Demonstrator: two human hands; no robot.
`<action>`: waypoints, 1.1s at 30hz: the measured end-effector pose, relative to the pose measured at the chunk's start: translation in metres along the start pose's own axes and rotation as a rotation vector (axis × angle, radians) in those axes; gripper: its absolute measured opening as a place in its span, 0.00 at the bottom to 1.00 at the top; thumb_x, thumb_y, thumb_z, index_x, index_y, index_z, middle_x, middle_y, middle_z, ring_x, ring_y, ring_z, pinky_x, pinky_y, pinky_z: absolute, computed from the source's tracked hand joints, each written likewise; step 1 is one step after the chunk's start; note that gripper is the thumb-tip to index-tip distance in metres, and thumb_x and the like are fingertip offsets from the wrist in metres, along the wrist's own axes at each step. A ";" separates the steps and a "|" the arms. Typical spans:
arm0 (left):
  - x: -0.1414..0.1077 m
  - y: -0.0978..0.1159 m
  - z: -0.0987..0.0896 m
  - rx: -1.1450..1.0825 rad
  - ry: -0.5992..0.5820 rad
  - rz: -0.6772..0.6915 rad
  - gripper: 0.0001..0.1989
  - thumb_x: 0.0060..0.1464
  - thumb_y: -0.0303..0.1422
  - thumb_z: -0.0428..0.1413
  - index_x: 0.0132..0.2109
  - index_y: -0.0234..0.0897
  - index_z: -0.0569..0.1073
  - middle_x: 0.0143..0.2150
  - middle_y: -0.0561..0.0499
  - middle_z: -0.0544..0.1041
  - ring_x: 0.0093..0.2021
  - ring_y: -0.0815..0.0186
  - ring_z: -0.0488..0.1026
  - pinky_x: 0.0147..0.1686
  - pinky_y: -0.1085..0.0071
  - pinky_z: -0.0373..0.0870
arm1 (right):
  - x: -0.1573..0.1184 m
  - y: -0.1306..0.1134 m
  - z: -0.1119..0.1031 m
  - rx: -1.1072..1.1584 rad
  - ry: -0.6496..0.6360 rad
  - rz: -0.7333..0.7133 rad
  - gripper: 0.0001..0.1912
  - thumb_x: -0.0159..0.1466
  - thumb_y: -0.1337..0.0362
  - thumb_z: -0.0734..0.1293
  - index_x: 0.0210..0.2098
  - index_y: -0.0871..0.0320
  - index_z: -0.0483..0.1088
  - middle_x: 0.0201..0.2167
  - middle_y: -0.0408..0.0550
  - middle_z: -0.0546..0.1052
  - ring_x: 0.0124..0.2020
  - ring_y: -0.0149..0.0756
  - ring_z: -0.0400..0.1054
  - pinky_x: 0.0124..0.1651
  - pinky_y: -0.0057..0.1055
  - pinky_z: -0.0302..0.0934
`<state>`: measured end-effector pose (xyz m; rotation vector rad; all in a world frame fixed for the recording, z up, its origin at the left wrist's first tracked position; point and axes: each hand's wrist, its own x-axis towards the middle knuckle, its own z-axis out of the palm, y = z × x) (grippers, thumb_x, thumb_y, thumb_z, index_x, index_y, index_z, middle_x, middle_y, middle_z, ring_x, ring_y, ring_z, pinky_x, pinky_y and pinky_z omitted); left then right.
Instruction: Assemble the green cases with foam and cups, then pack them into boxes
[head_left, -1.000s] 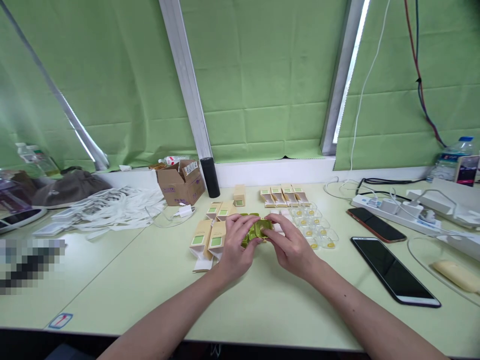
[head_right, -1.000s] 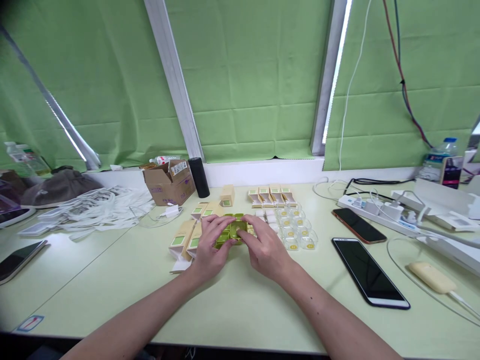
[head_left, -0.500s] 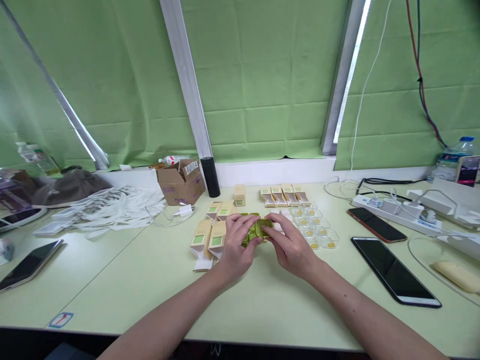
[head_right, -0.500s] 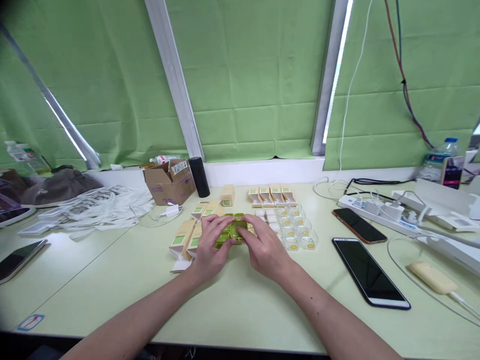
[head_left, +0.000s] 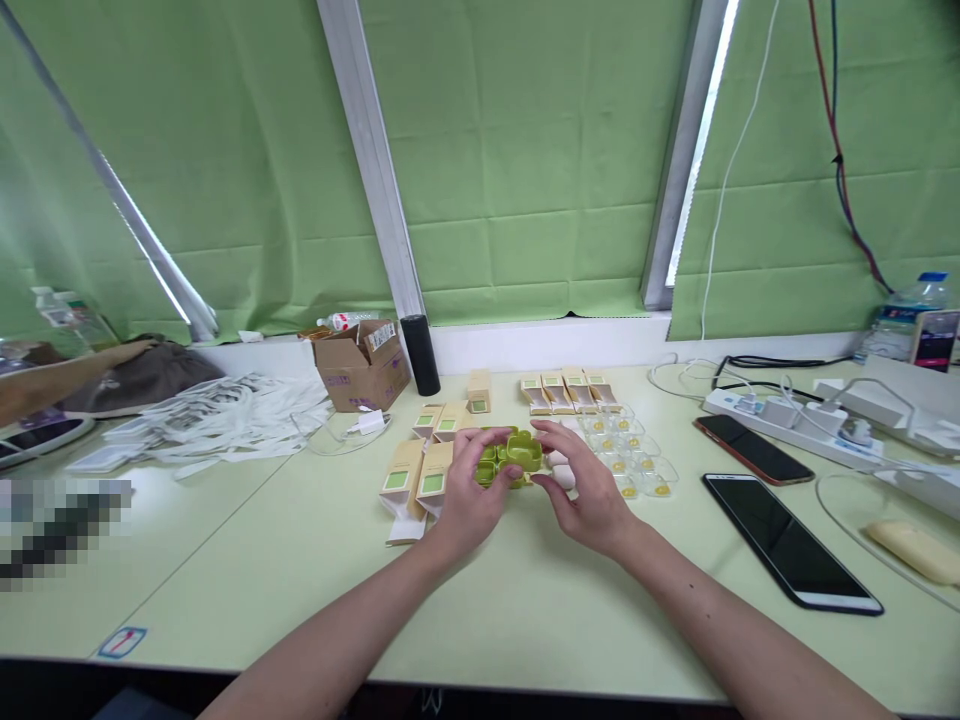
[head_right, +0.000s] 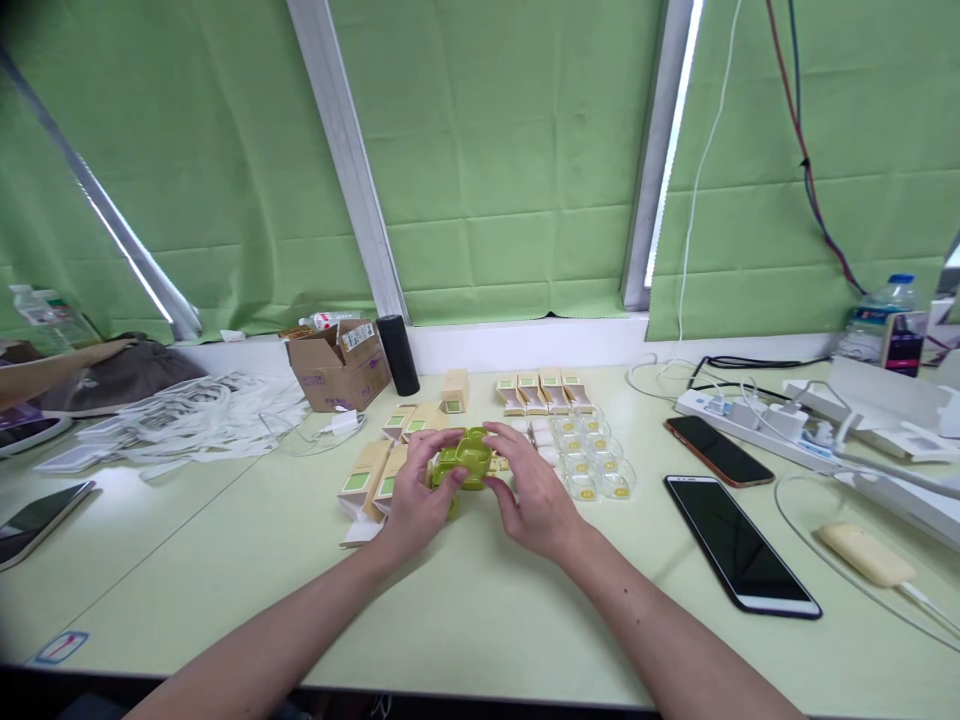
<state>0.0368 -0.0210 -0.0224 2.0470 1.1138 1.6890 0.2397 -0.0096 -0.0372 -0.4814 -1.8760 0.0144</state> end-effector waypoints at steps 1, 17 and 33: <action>0.001 0.001 0.000 -0.016 0.004 -0.031 0.21 0.64 0.51 0.63 0.53 0.40 0.81 0.48 0.44 0.76 0.49 0.58 0.76 0.49 0.62 0.77 | 0.000 0.000 0.000 0.005 -0.002 0.006 0.32 0.72 0.73 0.65 0.72 0.50 0.58 0.66 0.62 0.73 0.70 0.55 0.67 0.63 0.58 0.74; 0.008 0.005 0.002 -0.184 -0.119 -0.350 0.31 0.62 0.63 0.56 0.29 0.38 0.72 0.25 0.52 0.74 0.27 0.65 0.72 0.29 0.70 0.70 | 0.001 -0.004 0.005 0.262 -0.033 0.309 0.21 0.70 0.67 0.70 0.62 0.50 0.73 0.55 0.56 0.77 0.34 0.35 0.73 0.46 0.43 0.78; 0.001 0.004 -0.008 -0.045 -0.241 0.057 0.29 0.65 0.32 0.62 0.70 0.47 0.67 0.62 0.40 0.75 0.67 0.49 0.65 0.65 0.46 0.71 | 0.001 0.011 -0.001 0.712 -0.027 0.694 0.25 0.65 0.47 0.76 0.54 0.55 0.80 0.47 0.54 0.85 0.39 0.41 0.79 0.41 0.37 0.75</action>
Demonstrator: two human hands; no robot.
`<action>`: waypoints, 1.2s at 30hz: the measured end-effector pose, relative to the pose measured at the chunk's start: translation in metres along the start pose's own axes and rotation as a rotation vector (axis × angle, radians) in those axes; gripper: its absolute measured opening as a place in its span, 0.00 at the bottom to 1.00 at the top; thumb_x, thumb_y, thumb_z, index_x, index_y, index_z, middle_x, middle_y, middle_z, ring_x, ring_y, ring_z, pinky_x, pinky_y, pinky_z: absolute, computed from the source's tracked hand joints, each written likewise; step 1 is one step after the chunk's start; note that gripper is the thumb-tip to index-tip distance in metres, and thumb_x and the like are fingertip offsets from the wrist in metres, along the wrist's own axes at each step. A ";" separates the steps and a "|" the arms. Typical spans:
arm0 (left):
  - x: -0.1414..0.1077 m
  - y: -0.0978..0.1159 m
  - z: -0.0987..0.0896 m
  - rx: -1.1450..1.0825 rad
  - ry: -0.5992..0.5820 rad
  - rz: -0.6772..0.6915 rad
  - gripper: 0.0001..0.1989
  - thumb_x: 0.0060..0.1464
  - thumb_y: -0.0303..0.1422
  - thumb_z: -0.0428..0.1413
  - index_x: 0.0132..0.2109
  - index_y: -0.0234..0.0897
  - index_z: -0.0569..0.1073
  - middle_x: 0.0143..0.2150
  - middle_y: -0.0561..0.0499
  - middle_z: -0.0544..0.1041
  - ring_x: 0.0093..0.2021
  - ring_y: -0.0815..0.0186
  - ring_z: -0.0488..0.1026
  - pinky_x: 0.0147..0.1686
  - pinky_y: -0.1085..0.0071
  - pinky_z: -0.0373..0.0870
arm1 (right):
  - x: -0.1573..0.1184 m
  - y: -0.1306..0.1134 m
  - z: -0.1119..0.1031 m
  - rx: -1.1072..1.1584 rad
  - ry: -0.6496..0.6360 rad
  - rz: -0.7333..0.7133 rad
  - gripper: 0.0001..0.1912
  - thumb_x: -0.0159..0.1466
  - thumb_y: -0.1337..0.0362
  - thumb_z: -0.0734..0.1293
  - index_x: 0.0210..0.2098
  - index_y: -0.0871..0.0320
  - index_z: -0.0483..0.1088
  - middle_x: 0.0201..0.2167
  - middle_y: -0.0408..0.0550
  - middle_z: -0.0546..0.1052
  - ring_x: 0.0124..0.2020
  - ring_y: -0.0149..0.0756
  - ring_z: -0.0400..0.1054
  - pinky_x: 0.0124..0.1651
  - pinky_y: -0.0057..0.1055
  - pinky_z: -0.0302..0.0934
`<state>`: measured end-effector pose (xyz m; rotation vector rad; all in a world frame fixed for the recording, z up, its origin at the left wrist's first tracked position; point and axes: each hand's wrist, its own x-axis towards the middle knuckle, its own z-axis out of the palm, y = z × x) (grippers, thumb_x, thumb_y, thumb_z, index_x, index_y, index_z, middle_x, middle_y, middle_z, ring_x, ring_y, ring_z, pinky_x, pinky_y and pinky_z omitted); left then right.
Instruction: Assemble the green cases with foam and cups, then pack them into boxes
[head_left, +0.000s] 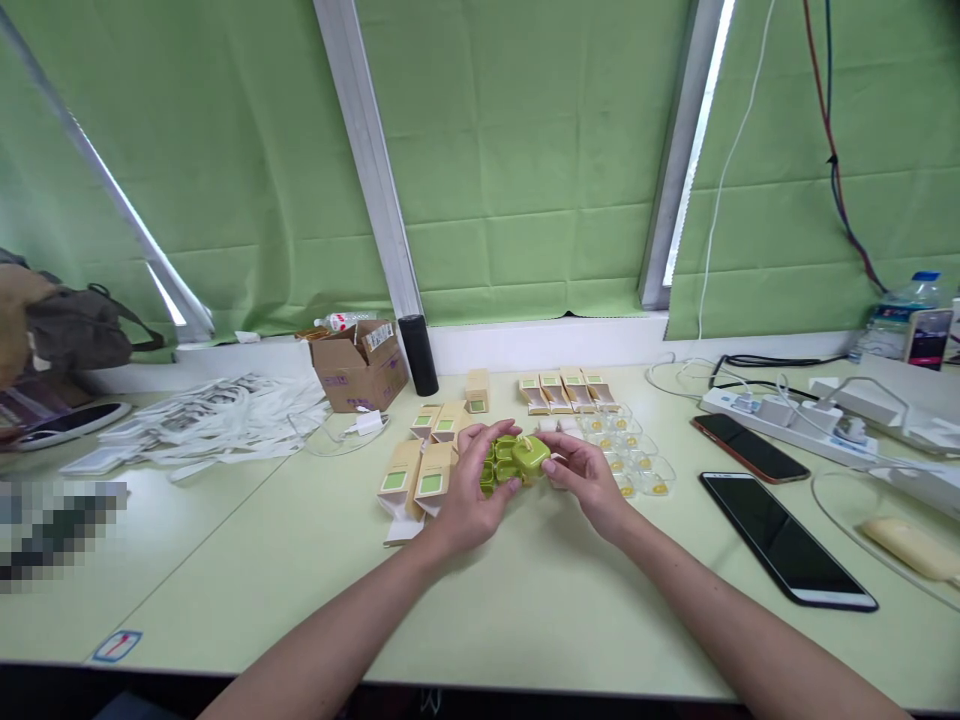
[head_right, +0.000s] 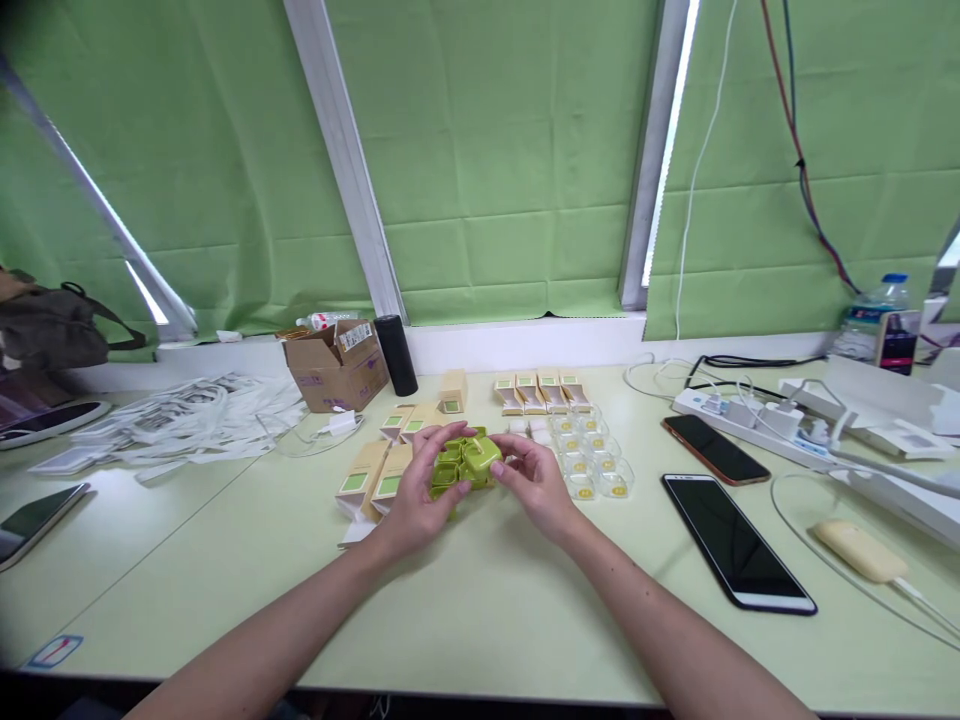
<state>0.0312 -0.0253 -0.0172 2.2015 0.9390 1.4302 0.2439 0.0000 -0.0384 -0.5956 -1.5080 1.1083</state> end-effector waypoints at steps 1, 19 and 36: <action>0.000 0.000 0.001 -0.004 -0.022 0.007 0.31 0.65 0.32 0.62 0.71 0.48 0.66 0.63 0.40 0.74 0.68 0.49 0.65 0.66 0.45 0.71 | 0.000 0.001 0.000 -0.008 -0.009 0.002 0.25 0.65 0.46 0.76 0.55 0.55 0.80 0.47 0.54 0.85 0.38 0.41 0.79 0.41 0.37 0.75; 0.009 -0.006 0.005 -0.474 -0.016 -0.298 0.25 0.57 0.34 0.70 0.61 0.42 0.79 0.60 0.41 0.77 0.58 0.54 0.75 0.60 0.56 0.73 | 0.009 -0.014 -0.005 -0.073 0.172 0.070 0.28 0.67 0.37 0.69 0.39 0.56 0.84 0.33 0.51 0.84 0.36 0.43 0.74 0.41 0.38 0.66; 0.014 -0.014 0.001 -0.883 0.138 -0.494 0.33 0.42 0.28 0.78 0.55 0.37 0.77 0.54 0.43 0.82 0.55 0.58 0.79 0.55 0.63 0.76 | 0.007 -0.023 -0.023 -1.343 -0.058 -0.065 0.11 0.60 0.70 0.72 0.43 0.55 0.79 0.43 0.51 0.82 0.52 0.52 0.66 0.50 0.43 0.56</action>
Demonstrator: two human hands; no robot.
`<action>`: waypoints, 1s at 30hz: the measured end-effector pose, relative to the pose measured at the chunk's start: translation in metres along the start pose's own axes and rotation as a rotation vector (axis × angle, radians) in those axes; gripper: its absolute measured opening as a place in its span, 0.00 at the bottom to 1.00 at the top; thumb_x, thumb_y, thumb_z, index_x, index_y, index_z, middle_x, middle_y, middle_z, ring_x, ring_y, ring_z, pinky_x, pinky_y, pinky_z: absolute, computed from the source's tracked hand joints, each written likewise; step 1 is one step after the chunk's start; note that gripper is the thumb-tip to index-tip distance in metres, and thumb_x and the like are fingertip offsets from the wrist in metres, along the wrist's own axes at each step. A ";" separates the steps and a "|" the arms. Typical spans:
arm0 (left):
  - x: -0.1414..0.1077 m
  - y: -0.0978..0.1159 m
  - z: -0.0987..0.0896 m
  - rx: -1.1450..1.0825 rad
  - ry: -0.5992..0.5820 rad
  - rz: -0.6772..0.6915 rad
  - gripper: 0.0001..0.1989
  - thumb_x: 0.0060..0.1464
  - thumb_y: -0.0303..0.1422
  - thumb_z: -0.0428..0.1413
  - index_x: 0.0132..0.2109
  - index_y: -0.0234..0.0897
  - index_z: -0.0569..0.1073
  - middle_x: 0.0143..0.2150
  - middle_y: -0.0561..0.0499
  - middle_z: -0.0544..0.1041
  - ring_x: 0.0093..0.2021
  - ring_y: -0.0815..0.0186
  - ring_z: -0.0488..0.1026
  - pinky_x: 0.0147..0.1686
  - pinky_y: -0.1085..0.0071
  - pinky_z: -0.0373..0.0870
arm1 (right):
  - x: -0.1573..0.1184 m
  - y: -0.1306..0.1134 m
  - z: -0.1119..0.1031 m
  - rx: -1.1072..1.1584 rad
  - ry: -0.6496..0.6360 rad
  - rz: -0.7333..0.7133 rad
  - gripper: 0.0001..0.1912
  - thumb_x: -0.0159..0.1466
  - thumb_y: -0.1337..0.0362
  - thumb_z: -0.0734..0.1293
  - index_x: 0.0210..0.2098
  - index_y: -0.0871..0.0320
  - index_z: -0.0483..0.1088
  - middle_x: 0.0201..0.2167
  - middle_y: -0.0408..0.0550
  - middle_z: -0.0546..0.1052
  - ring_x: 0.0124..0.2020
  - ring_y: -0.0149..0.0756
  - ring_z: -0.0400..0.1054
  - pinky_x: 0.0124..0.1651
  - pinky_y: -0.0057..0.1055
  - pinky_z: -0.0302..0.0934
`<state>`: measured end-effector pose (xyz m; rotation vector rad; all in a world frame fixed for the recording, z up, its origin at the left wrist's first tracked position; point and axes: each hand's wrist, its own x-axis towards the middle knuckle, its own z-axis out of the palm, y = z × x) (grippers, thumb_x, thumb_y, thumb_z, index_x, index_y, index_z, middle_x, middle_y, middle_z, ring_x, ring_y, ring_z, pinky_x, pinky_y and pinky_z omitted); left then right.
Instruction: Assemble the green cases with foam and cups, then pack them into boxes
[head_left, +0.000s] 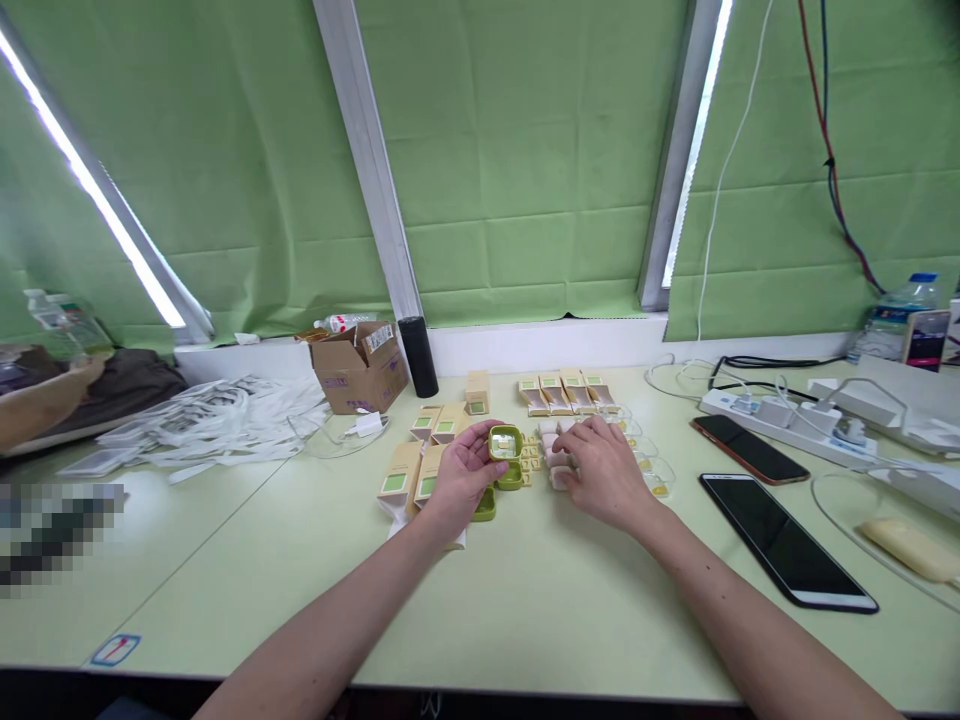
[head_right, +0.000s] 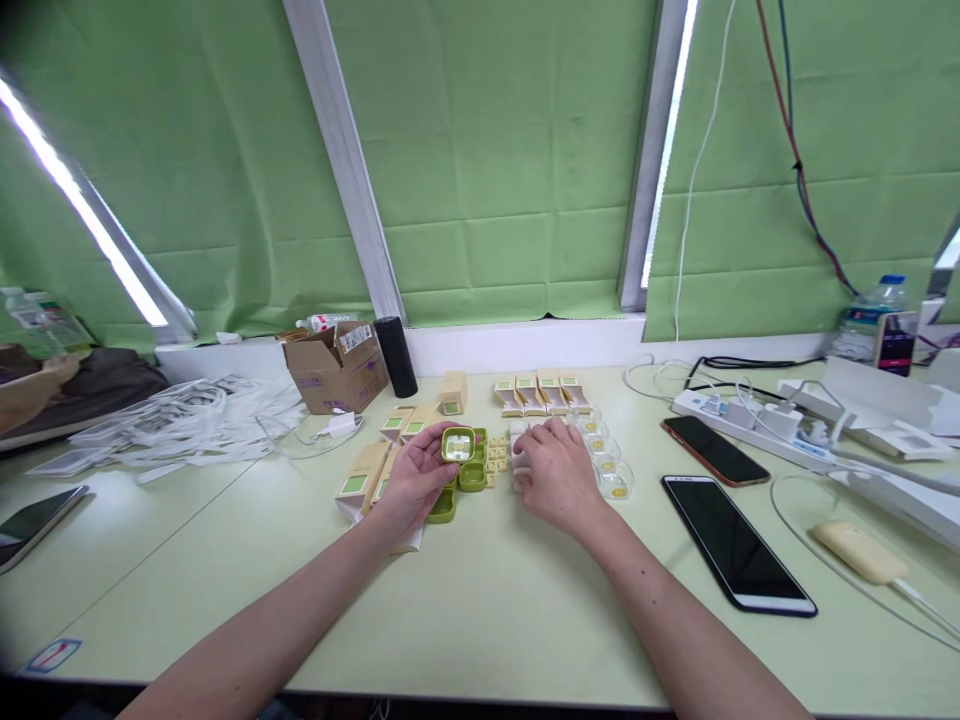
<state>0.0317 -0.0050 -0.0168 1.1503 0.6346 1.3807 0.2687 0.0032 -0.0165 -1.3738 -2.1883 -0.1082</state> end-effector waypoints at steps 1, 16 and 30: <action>0.000 0.000 0.000 -0.001 -0.003 0.005 0.33 0.41 0.27 0.78 0.55 0.37 0.77 0.54 0.43 0.82 0.55 0.57 0.80 0.55 0.63 0.76 | -0.001 -0.001 0.001 -0.022 -0.026 -0.007 0.12 0.61 0.69 0.72 0.45 0.55 0.78 0.44 0.52 0.82 0.52 0.52 0.66 0.51 0.43 0.56; 0.001 0.000 0.002 0.025 -0.005 0.053 0.31 0.40 0.27 0.77 0.52 0.37 0.78 0.52 0.45 0.82 0.52 0.60 0.79 0.52 0.67 0.76 | -0.003 -0.010 0.012 -0.194 -0.150 -0.051 0.12 0.60 0.74 0.69 0.42 0.59 0.78 0.44 0.56 0.79 0.52 0.51 0.65 0.50 0.42 0.53; 0.000 0.001 -0.001 0.060 0.097 0.079 0.32 0.43 0.29 0.77 0.56 0.37 0.78 0.52 0.43 0.83 0.54 0.57 0.80 0.55 0.63 0.77 | 0.008 -0.011 0.000 1.520 0.074 0.301 0.26 0.59 0.45 0.77 0.51 0.52 0.76 0.47 0.52 0.82 0.40 0.42 0.73 0.43 0.39 0.67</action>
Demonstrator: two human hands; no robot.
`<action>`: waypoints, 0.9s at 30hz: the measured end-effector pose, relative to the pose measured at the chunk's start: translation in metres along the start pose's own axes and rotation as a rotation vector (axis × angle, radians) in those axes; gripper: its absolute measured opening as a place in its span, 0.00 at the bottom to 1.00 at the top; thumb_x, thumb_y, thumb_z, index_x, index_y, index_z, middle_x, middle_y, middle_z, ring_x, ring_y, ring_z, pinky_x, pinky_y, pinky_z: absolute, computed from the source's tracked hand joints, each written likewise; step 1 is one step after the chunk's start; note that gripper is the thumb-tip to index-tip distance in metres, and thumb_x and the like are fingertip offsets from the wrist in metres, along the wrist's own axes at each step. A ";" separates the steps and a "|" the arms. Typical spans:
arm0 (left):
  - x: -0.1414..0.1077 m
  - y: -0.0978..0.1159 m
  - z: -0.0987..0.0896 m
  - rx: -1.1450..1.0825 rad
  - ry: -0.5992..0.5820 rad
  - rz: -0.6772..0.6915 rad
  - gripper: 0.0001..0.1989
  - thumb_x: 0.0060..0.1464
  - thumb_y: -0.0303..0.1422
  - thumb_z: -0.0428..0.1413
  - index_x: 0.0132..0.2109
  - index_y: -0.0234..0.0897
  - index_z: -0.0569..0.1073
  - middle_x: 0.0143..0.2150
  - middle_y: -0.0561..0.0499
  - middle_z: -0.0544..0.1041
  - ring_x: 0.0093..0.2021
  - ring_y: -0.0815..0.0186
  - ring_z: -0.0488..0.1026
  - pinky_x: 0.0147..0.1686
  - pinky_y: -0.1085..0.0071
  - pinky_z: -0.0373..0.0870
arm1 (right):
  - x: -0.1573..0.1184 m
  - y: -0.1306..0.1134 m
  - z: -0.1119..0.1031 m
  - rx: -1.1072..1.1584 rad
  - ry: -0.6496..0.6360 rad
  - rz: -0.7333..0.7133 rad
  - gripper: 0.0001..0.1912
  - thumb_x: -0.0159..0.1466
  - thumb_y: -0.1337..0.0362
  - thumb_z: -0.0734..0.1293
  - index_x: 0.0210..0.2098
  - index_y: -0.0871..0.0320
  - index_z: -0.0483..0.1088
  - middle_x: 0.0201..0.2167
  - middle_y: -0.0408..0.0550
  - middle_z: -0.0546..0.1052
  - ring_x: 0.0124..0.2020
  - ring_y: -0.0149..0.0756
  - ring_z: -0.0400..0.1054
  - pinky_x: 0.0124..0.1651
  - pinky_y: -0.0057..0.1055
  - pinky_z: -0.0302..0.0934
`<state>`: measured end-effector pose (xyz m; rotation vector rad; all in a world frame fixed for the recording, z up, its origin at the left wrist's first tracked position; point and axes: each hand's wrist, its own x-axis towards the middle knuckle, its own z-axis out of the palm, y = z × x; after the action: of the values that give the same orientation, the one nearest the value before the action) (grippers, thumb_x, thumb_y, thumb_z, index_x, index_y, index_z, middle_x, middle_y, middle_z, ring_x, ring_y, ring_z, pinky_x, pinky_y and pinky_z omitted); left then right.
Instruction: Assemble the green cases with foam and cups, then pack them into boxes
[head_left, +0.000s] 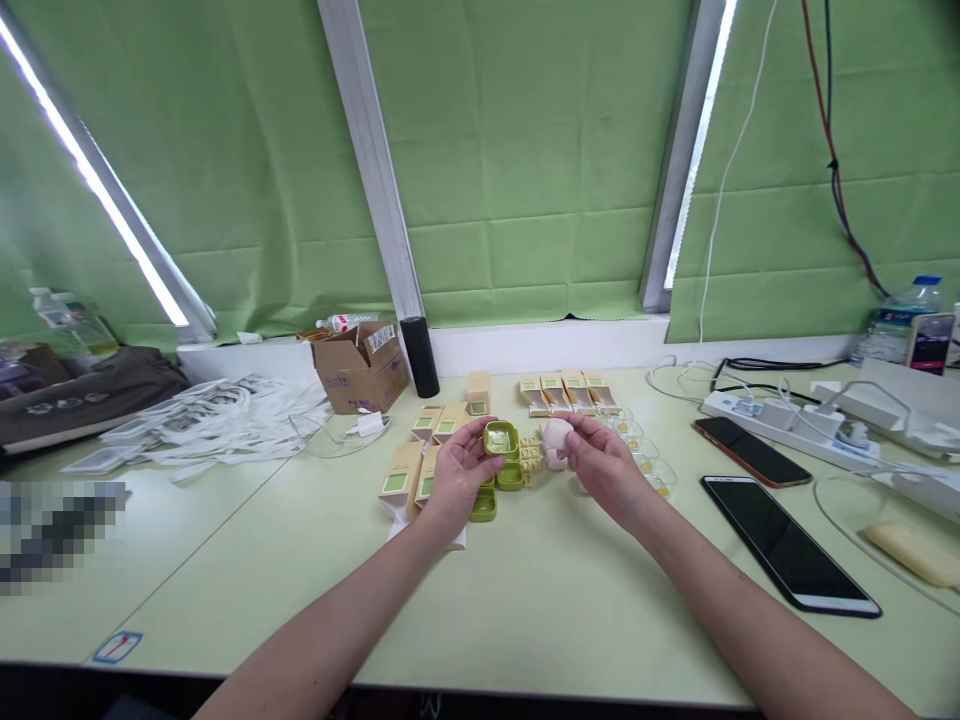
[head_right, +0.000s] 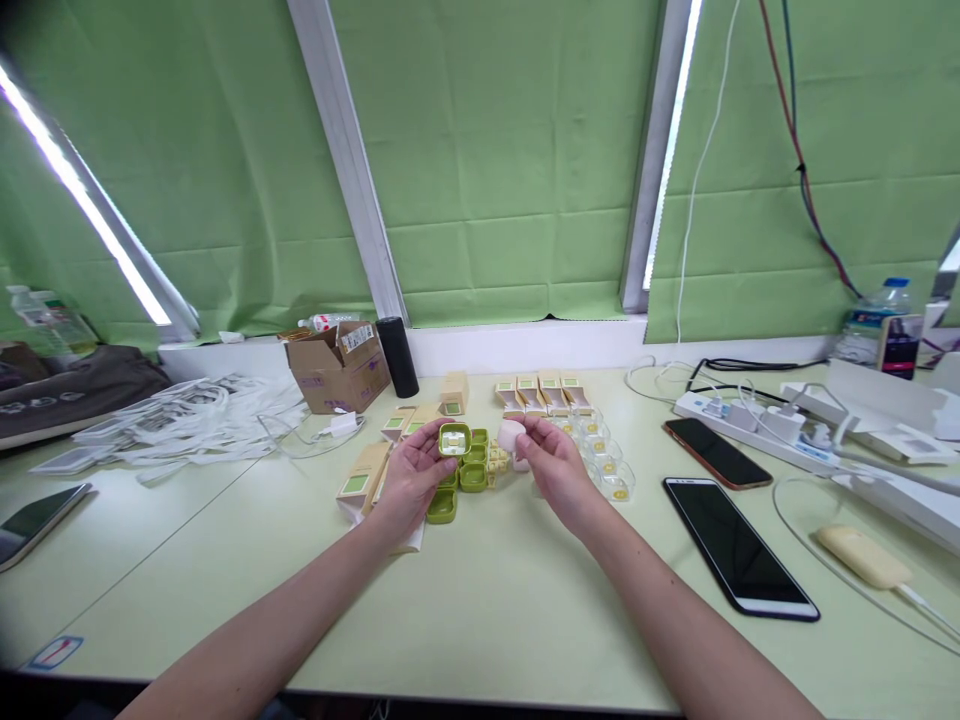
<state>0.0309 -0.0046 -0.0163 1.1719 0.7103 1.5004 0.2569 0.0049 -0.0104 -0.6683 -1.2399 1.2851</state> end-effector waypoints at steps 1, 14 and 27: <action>0.000 -0.001 -0.001 0.000 -0.001 -0.001 0.33 0.43 0.29 0.77 0.57 0.36 0.78 0.53 0.43 0.83 0.55 0.56 0.80 0.56 0.62 0.76 | 0.000 0.000 0.002 0.084 0.003 0.023 0.26 0.57 0.45 0.79 0.50 0.51 0.77 0.47 0.52 0.82 0.40 0.42 0.74 0.42 0.39 0.68; -0.004 0.001 0.003 0.009 -0.091 0.019 0.33 0.50 0.36 0.76 0.59 0.40 0.70 0.52 0.45 0.81 0.52 0.59 0.80 0.53 0.64 0.76 | -0.009 0.004 0.015 0.213 -0.007 0.009 0.25 0.57 0.50 0.83 0.49 0.49 0.75 0.45 0.47 0.81 0.46 0.42 0.77 0.52 0.42 0.74; -0.005 -0.001 0.003 0.129 -0.098 -0.010 0.30 0.57 0.47 0.71 0.60 0.38 0.78 0.51 0.43 0.82 0.52 0.57 0.79 0.52 0.65 0.75 | -0.007 0.010 0.013 0.024 0.042 -0.033 0.30 0.51 0.56 0.84 0.51 0.50 0.77 0.43 0.47 0.82 0.42 0.43 0.79 0.46 0.40 0.76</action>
<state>0.0338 -0.0097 -0.0174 1.3280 0.7541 1.3961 0.2424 -0.0024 -0.0179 -0.6519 -1.1951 1.2507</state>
